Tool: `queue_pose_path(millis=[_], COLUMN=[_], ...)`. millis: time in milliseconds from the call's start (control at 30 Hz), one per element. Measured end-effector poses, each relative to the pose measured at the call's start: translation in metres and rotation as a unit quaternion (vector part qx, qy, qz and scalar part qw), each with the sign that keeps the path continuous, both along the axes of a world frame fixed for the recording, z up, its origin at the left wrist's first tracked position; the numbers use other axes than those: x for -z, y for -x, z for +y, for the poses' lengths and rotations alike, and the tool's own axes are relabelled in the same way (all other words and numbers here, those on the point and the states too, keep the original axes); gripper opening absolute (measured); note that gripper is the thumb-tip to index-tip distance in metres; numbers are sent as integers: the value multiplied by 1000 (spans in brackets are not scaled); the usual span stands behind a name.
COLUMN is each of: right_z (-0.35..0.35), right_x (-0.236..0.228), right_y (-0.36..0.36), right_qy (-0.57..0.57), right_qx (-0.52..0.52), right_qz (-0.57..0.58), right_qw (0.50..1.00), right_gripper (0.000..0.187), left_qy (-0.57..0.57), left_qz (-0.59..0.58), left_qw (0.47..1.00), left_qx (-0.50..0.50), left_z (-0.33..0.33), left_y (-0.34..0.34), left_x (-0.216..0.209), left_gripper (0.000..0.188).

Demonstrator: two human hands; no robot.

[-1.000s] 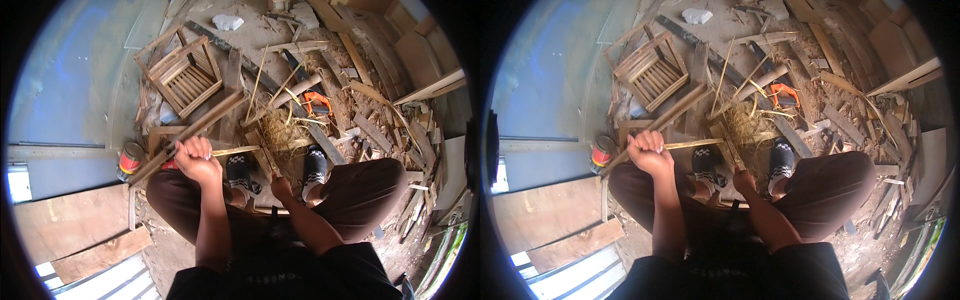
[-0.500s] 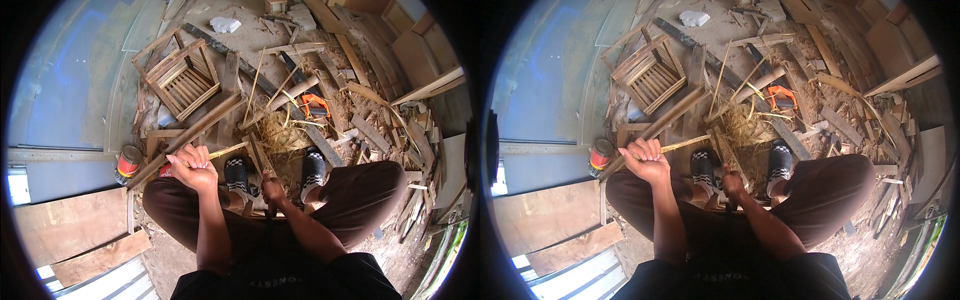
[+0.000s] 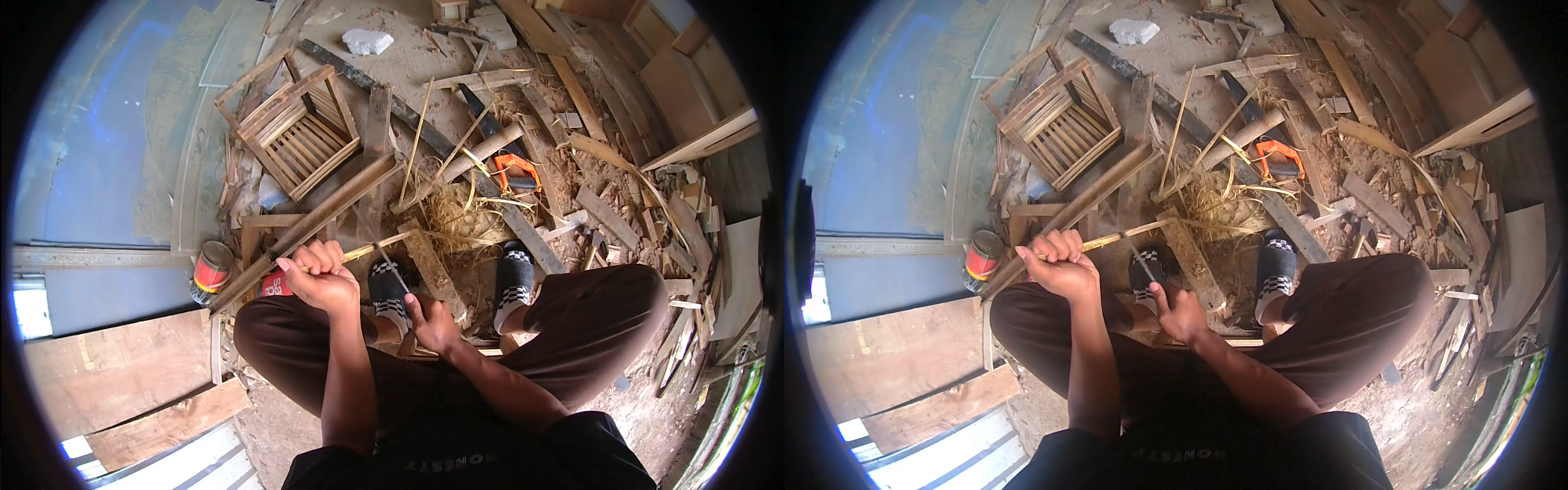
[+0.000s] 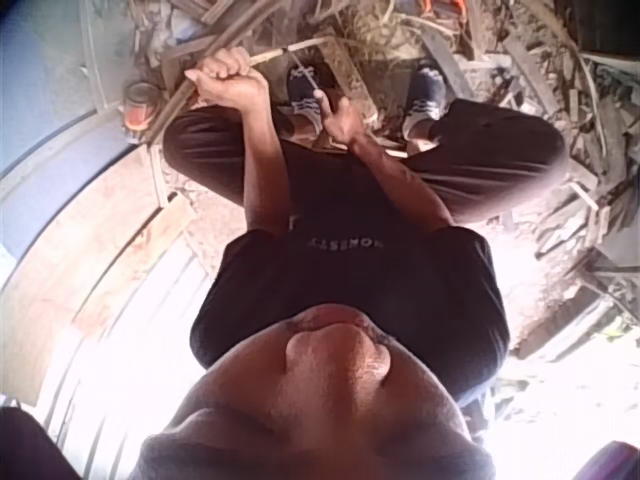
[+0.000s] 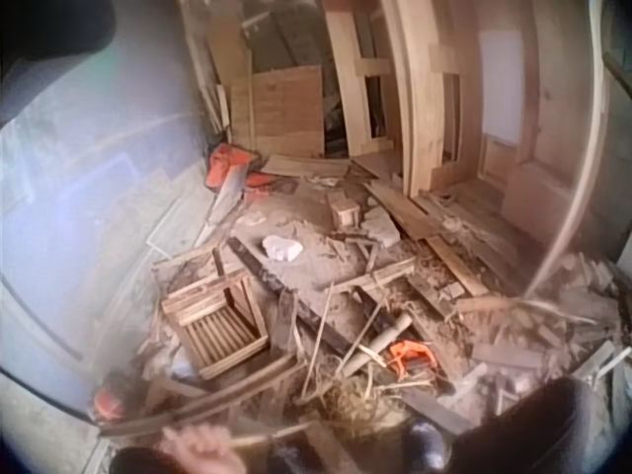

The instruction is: The person sits on the floor and uses a knife to shave thin strips from bamboo sticks. They repeatedly hold the stick and scrape the blade along its length to remove the outer layer, then fit the finished stick into a wooden frame.

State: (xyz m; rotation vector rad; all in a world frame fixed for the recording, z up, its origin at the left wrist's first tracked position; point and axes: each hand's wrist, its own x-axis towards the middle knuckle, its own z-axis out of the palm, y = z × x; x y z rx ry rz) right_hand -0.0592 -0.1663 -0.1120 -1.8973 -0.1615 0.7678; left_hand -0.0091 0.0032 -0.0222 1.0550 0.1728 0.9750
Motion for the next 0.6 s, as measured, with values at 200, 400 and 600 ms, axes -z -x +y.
queue_pose_path(millis=[200,400,600], right_z=[0,3,2], right_x=[11,13,28], right_y=[14,10,14], right_qy=[-22,44,30], right_qx=[31,34,67], right_qz=[-50,-18,-15], right_qw=[998,998,997], right_gripper=[42,42,45], left_qy=[7,54,31], left_qz=[15,32,4], left_qw=[1000,996,999], left_qx=[4,-56,-26], left_z=[-10,2,-17], left_y=[-2,-8,-8], left_x=[1,-1,-2], left_gripper=[56,54,54])
